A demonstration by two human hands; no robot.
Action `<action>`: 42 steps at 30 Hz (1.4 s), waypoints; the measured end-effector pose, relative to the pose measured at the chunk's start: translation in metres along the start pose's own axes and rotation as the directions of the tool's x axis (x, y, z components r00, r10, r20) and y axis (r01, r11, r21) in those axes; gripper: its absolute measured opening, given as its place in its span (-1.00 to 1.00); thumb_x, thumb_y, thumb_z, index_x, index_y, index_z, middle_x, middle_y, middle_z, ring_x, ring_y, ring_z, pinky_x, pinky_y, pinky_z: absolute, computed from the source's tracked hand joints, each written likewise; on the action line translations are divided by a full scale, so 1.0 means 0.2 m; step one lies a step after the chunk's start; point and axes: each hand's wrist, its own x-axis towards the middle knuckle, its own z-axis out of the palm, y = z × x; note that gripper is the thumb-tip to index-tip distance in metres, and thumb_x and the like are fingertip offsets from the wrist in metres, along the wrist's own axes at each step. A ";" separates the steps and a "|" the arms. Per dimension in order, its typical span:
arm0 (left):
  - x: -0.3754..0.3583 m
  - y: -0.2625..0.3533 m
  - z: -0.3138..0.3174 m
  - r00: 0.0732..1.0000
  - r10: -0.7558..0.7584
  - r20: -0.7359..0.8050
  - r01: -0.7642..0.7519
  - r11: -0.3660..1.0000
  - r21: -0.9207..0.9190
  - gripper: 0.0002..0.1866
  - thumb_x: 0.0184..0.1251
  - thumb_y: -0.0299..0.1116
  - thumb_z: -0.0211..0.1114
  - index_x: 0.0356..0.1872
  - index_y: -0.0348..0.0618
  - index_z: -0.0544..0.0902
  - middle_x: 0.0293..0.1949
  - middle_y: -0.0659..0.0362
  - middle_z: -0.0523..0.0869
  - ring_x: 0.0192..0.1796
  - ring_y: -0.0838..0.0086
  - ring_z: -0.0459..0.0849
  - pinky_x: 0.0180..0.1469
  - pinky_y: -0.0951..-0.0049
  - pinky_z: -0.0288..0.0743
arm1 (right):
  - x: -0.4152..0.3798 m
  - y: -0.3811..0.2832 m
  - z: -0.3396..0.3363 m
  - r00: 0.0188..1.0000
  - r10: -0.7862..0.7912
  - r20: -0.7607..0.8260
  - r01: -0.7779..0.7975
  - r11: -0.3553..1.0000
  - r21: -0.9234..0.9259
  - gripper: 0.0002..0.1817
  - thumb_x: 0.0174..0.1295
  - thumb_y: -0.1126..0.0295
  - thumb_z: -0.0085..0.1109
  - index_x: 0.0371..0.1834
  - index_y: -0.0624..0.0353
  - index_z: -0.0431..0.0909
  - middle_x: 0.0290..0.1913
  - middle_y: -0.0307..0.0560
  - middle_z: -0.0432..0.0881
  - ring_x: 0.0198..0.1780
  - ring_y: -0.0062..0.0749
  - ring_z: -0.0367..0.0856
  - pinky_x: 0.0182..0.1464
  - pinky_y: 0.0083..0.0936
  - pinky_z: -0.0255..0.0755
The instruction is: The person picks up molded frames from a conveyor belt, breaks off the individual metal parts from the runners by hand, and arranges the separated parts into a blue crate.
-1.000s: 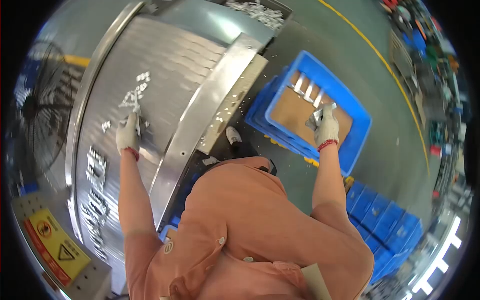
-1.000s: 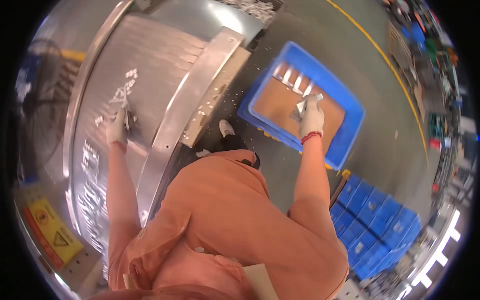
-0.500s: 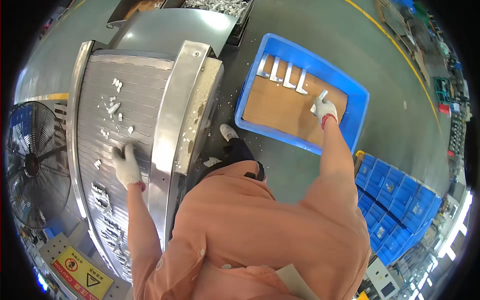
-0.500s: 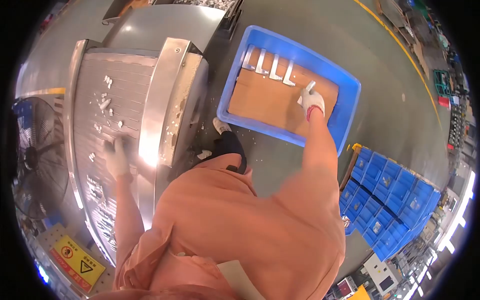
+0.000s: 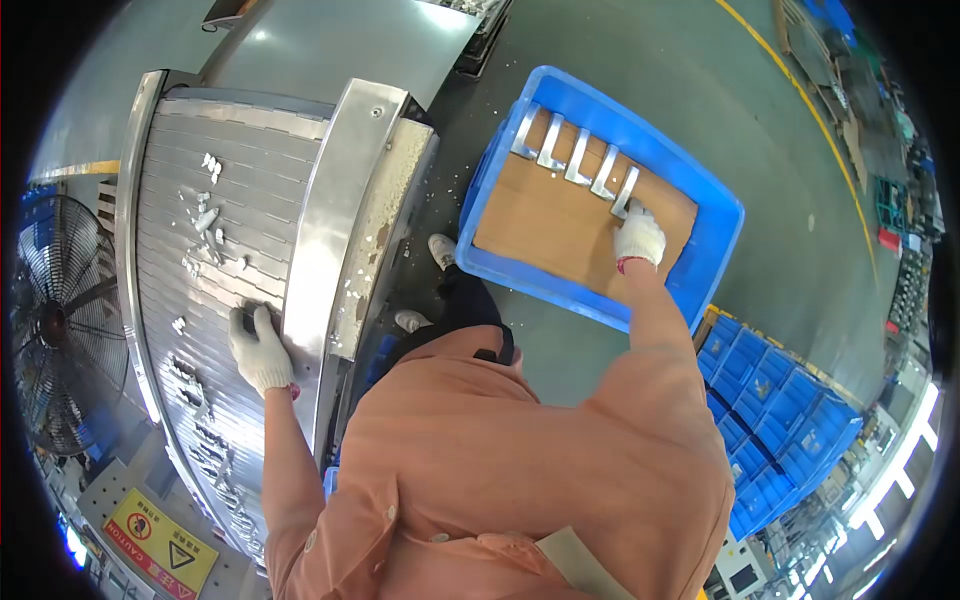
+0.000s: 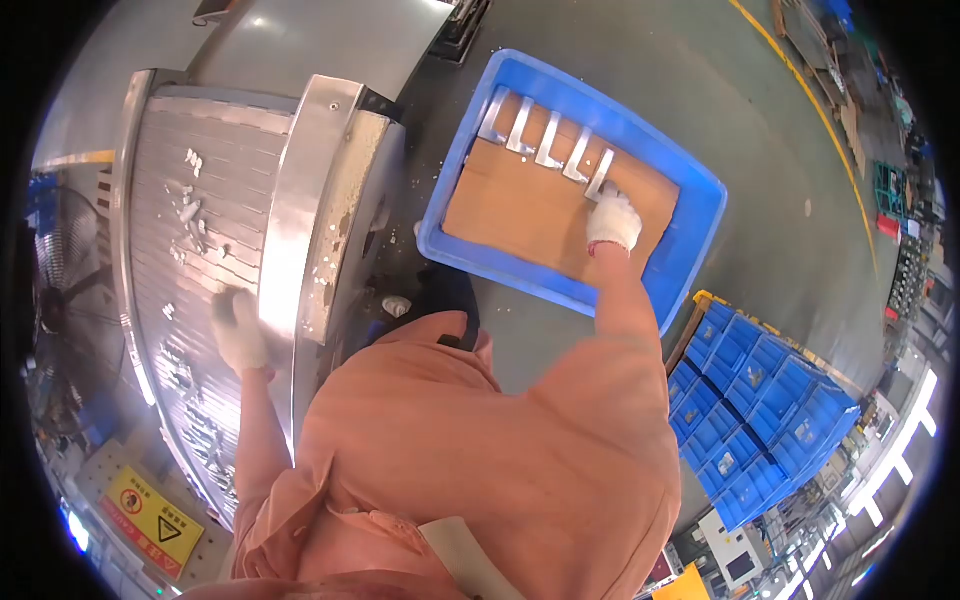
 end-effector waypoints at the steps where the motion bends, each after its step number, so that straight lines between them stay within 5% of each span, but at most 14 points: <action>1: 0.01 -0.01 0.00 1.000 0.008 0.006 -0.008 1.000 -0.007 -0.21 0.67 0.11 0.36 0.66 -0.28 0.57 0.58 -0.17 0.66 0.63 -0.03 0.61 0.68 0.11 0.43 | 0.00 -0.01 0.02 1.000 0.004 -0.015 -0.004 1.000 0.003 -0.46 0.47 0.18 0.46 0.47 -0.02 0.60 0.33 0.16 0.81 0.32 0.16 0.85 0.31 0.07 0.73; 7: 0.04 -0.06 0.01 0.999 0.027 0.044 -0.025 0.999 -0.036 -0.23 0.67 0.11 0.35 0.65 -0.27 0.58 0.59 -0.15 0.66 0.63 0.00 0.62 0.67 0.12 0.43 | 0.13 -0.01 -0.07 0.998 -0.052 -0.028 0.051 0.998 -0.024 -0.64 0.49 0.11 0.45 0.24 -0.03 0.80 0.22 0.08 0.88 0.28 0.03 0.88 0.29 0.02 0.74; 15: 0.01 -0.04 0.01 1.000 0.022 0.002 -0.022 0.999 -0.029 -0.27 0.67 0.11 0.35 0.62 -0.21 0.62 0.56 -0.13 0.68 0.60 0.00 0.64 0.66 0.12 0.45 | 0.13 -0.03 -0.11 1.000 -0.022 0.021 0.024 0.998 -0.056 -0.67 0.50 0.14 0.45 0.24 -0.07 0.83 0.25 0.06 0.88 0.29 0.03 0.88 0.27 -0.02 0.75; 21: 0.03 0.01 0.04 0.989 0.127 -0.072 -0.139 0.971 -0.193 -0.47 0.64 -0.03 0.38 0.39 -0.21 0.76 0.33 -0.11 0.82 0.38 0.03 0.78 0.48 0.11 0.57 | 0.16 -0.04 -0.15 0.998 0.000 0.066 -0.003 0.999 0.037 -0.68 0.53 0.21 0.37 0.25 -0.05 0.89 0.26 0.07 0.90 0.33 0.07 0.87 0.30 0.03 0.74; 23: 0.01 -0.03 0.02 0.986 0.128 -0.106 -0.151 0.955 -0.256 -0.57 0.63 -0.11 0.39 0.27 -0.21 0.82 0.21 -0.10 0.89 0.26 0.05 0.86 0.38 0.11 0.64 | 0.26 0.00 -0.02 0.997 0.006 0.080 -0.011 0.999 0.053 -0.67 0.52 0.24 0.33 0.24 -0.01 0.91 0.28 0.10 0.90 0.34 0.12 0.86 0.31 0.08 0.74; 24: -0.02 0.07 -0.04 0.998 0.050 -0.024 -0.055 0.938 -0.342 -0.64 0.61 -0.18 0.37 0.18 -0.21 0.83 0.06 -0.07 0.93 0.11 0.06 0.90 0.25 0.12 0.69 | 0.40 0.06 0.13 0.988 -0.036 0.152 0.051 0.994 -0.094 -0.63 0.54 0.24 0.24 0.24 0.07 0.90 0.30 0.17 0.88 0.35 0.14 0.86 0.31 0.14 0.73; 25: -0.03 0.07 -0.06 0.999 0.028 0.027 -0.017 0.946 -0.324 -0.56 0.69 -0.12 0.34 0.34 -0.21 0.78 0.15 -0.05 0.91 0.15 0.17 0.90 0.28 0.17 0.71 | 0.64 0.21 0.44 0.991 -0.122 0.059 0.128 0.986 -0.106 -0.67 0.59 0.09 0.22 0.12 -0.04 0.89 0.10 0.07 0.92 0.16 -0.01 0.91 0.21 -0.03 0.75; 26: -0.03 0.10 -0.13 0.995 0.079 0.065 -0.054 0.942 -0.332 -0.54 0.68 -0.09 0.34 0.35 -0.19 0.77 0.15 -0.14 0.91 0.19 0.03 0.90 0.33 0.07 0.70 | 0.96 0.47 0.93 0.901 -0.432 0.043 0.410 0.814 -0.412 -0.64 0.58 0.13 0.20 0.17 -0.07 0.96 0.21 0.13 0.93 0.24 0.08 0.93 0.24 0.07 0.78; 29: -0.08 -0.05 -0.20 0.991 -0.123 -0.061 0.105 0.965 -0.242 -0.36 0.61 0.04 0.40 0.52 -0.14 0.69 0.35 -0.21 0.82 0.47 -0.07 0.77 0.54 0.06 0.59 | 0.79 0.30 0.44 0.970 -0.232 0.079 0.245 0.929 -0.279 -0.55 0.57 0.02 0.21 0.25 0.01 0.90 0.24 0.10 0.93 0.25 0.09 0.91 0.27 0.04 0.76; 31: -0.08 -0.31 -0.12 0.934 -0.167 -0.315 0.079 0.959 -0.273 -0.31 0.62 0.06 0.40 0.58 -0.14 0.63 0.43 -0.20 0.78 0.51 -0.08 0.73 0.57 0.06 0.56 | 0.65 0.20 0.22 1.000 0.022 0.009 -0.021 0.995 -0.100 -0.48 0.57 -0.05 0.21 0.30 0.06 0.86 0.26 0.08 0.92 0.25 0.09 0.90 0.29 0.02 0.74; 34: -0.08 -0.62 -0.27 0.765 -0.545 -0.343 0.371 0.808 -0.458 -0.29 0.60 0.06 0.35 0.60 -0.16 0.60 0.44 -0.17 0.79 0.46 -0.15 0.76 0.54 -0.04 0.59 | 0.51 0.15 0.06 0.966 0.245 -0.077 -0.237 0.966 0.107 -0.36 0.56 -0.16 0.21 0.38 0.14 0.81 0.28 0.05 0.92 0.26 0.10 0.88 0.32 -0.01 0.71; 38: -0.06 -1.11 -0.45 0.616 -0.708 -0.345 0.458 0.678 -0.574 -0.03 0.50 0.25 0.36 0.79 -0.09 0.38 0.37 -0.17 0.84 0.47 -0.18 0.76 0.52 0.00 0.58 | 0.22 -0.11 -0.19 0.967 0.181 -0.178 -0.130 0.955 0.267 -0.23 0.56 -0.24 0.20 0.47 0.23 0.75 0.35 0.08 0.88 0.32 0.14 0.84 0.39 -0.03 0.67; 42: 0.13 -1.37 -0.53 0.785 -0.550 -0.284 0.348 0.772 -0.533 0.20 0.33 0.40 0.45 0.82 -0.19 0.29 0.29 -0.29 0.87 0.35 -0.18 0.84 0.46 0.03 0.63 | -0.07 -0.49 -0.46 0.949 -0.019 -0.313 0.125 0.939 0.320 -0.21 0.60 -0.16 0.17 0.60 0.30 0.63 0.52 0.28 0.73 0.50 0.22 0.72 0.53 -0.04 0.57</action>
